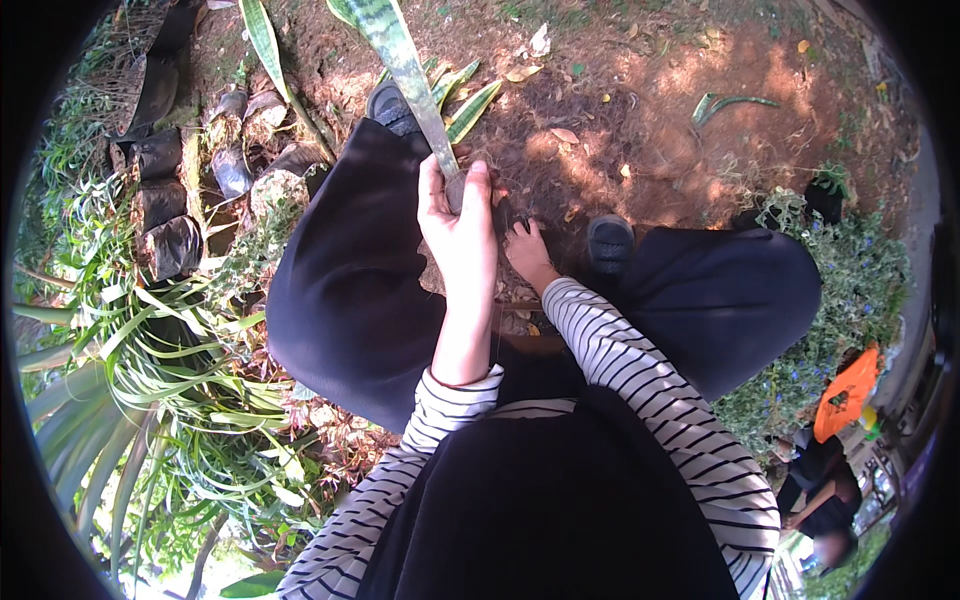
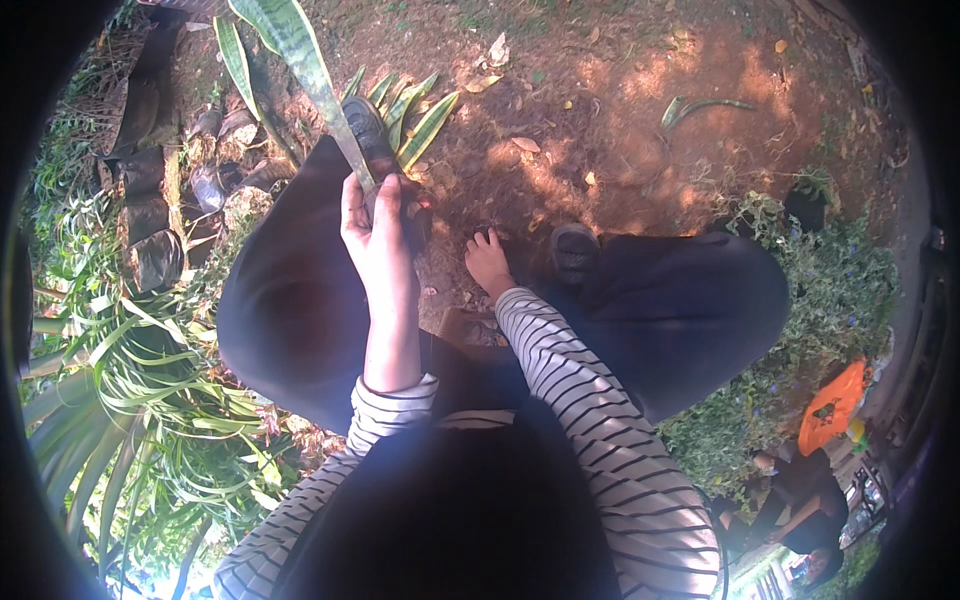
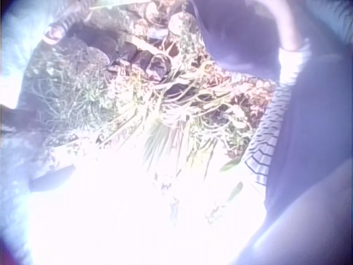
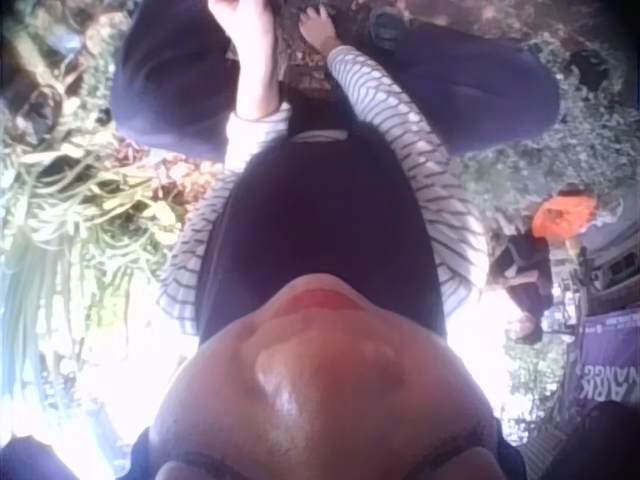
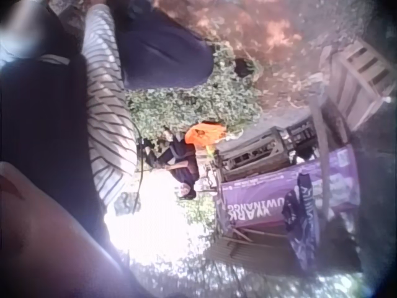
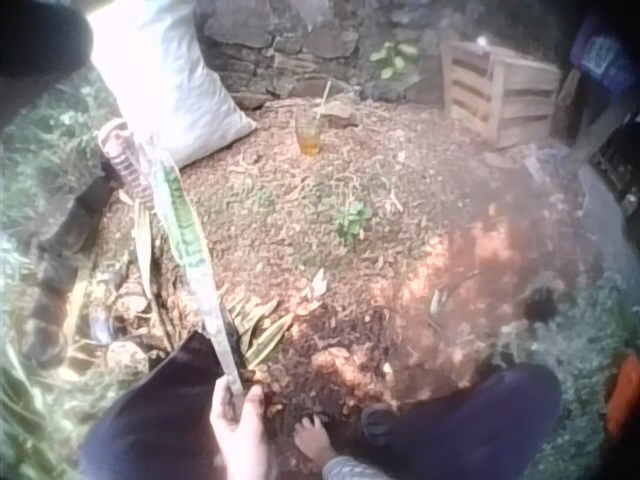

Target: The person sits on the ground and plants a small plant into the soil. They use their hands to dig a hole, place the plant, and cover the roots with soil.

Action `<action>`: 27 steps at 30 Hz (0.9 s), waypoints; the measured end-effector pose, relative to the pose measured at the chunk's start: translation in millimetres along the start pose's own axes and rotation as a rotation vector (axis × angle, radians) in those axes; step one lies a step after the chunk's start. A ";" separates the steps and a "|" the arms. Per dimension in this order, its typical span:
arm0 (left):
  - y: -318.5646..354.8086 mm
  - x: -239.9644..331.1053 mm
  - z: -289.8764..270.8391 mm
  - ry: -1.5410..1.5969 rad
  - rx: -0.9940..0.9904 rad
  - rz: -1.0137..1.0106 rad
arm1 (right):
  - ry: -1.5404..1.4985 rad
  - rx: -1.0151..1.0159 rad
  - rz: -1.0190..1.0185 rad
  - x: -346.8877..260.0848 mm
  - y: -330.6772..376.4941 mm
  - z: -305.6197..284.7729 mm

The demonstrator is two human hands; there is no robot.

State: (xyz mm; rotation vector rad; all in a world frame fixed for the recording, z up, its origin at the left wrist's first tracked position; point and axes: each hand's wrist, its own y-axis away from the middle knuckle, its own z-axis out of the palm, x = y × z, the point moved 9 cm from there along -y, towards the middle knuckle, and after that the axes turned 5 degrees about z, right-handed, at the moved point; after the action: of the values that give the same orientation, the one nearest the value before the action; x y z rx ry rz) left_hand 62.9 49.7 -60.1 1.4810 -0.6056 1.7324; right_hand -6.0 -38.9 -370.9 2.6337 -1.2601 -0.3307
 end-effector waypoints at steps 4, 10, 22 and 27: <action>-0.2 3.1 -0.9 0.010 -0.005 0.012 | -0.062 0.019 -0.055 9.3 -4.5 -6.8; 0.8 1.1 -1.2 0.026 0.006 -0.018 | -0.177 0.041 -0.032 3.5 1.6 -16.7; 2.8 3.2 3.2 0.081 -0.003 -0.022 | -0.501 -0.018 0.163 25.7 -19.1 -44.7; 3.3 10.9 2.8 0.050 -0.019 0.021 | -0.946 0.073 0.460 78.3 -39.5 -13.7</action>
State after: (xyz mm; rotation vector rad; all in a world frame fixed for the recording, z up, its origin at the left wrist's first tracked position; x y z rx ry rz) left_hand 61.6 48.3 -48.6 1.4187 -0.6113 1.7702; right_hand 74.9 -74.7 -377.5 2.1323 -2.0794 -1.5648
